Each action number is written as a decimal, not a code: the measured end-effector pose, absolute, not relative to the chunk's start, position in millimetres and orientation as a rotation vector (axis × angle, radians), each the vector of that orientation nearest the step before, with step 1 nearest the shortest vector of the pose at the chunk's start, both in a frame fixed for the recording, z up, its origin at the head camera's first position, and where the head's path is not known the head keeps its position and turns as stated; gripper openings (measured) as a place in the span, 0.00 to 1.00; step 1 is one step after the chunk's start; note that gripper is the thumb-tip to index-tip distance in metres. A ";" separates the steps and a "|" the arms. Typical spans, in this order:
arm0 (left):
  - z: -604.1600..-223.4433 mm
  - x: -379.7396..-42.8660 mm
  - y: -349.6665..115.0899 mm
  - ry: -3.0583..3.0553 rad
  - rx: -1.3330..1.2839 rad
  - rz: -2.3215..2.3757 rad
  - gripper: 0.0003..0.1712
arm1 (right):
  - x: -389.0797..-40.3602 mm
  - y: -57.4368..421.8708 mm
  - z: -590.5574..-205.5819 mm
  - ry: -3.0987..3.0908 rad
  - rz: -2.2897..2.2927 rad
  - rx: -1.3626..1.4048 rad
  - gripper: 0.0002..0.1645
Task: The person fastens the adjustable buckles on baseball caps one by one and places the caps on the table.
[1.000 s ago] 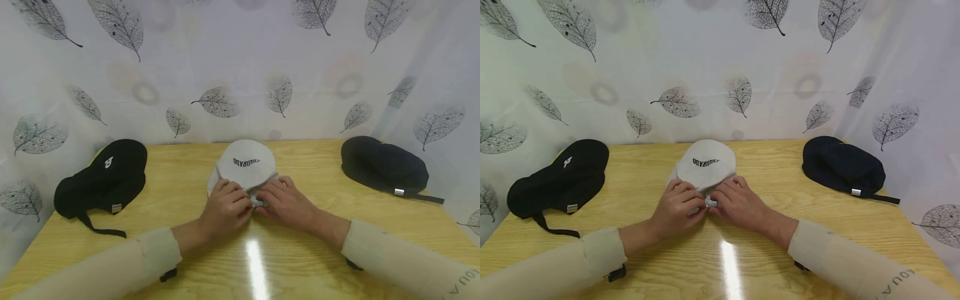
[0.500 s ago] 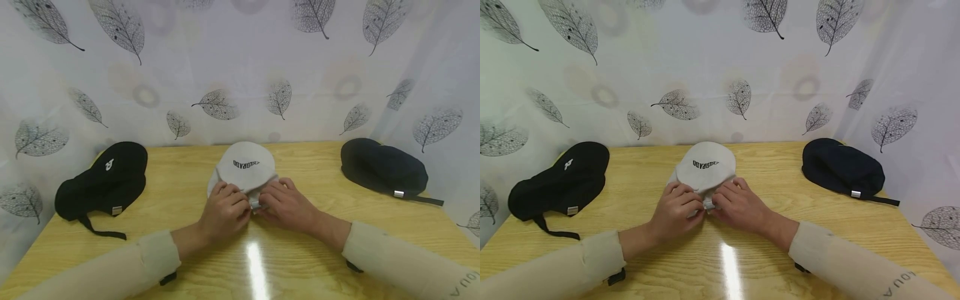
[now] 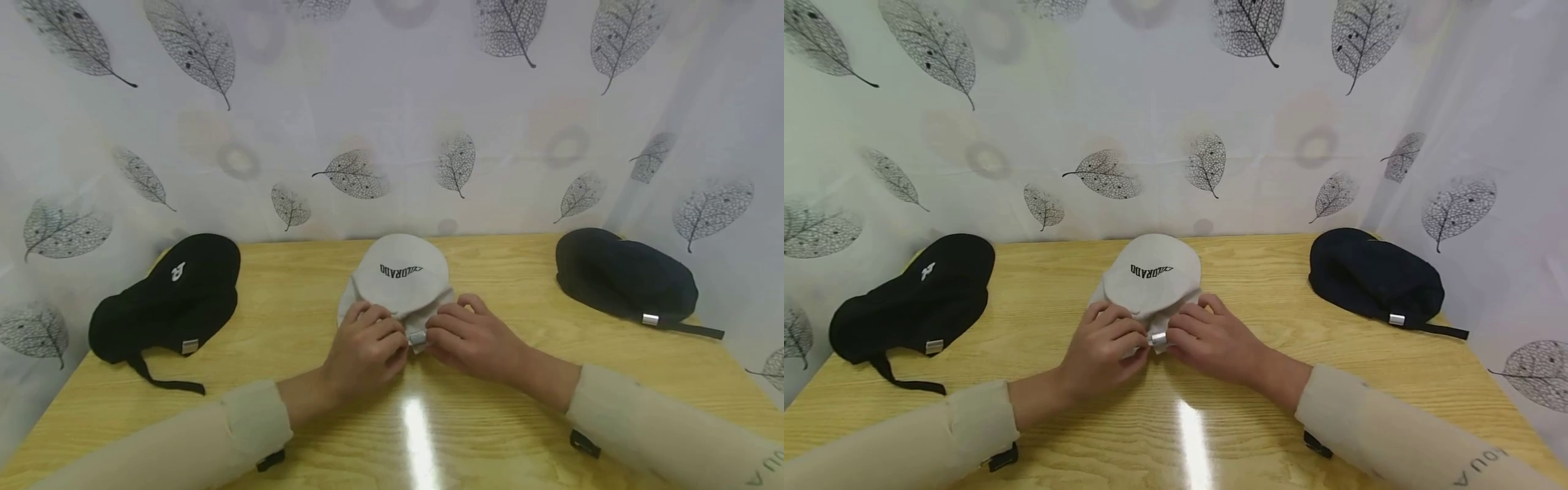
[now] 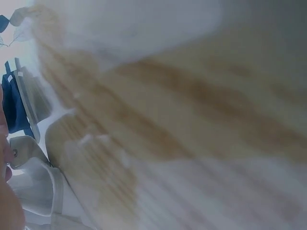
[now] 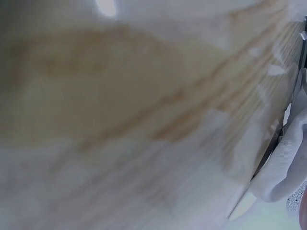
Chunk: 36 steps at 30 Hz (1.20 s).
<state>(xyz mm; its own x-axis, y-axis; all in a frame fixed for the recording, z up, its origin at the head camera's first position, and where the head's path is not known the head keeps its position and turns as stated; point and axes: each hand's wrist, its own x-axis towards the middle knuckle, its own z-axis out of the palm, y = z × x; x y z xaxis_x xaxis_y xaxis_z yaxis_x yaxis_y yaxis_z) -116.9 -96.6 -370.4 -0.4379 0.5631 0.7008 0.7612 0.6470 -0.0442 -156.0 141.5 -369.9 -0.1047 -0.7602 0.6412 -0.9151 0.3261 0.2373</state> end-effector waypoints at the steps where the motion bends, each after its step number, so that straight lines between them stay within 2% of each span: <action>1: -370.4 -116.9 -96.7 -2.160 -1.023 -0.363 0.05 | -155.9 140.8 -369.5 -1.893 0.287 1.479 0.09; 16: -371.6 -115.6 -95.9 -2.168 -1.035 -0.391 0.05 | -153.7 139.5 -374.0 -1.826 0.275 1.480 0.09; 23: -372.7 -115.3 -91.9 -2.171 -1.048 -0.428 0.08 | -152.7 138.3 -373.5 -1.771 0.283 1.501 0.09; 36: -372.7 -117.3 -90.1 -2.096 -1.087 -0.445 0.07 | -152.6 135.7 -372.0 -1.718 0.268 1.500 0.09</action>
<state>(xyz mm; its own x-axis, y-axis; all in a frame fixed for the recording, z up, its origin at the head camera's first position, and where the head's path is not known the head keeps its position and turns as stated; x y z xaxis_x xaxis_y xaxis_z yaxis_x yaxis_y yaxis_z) -117.3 -90.1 -372.7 -0.3835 0.5618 0.7331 0.8111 0.5844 -0.0236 -152.6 135.7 -372.0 0.0460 -0.7259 0.6863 -0.9002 0.2677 0.3434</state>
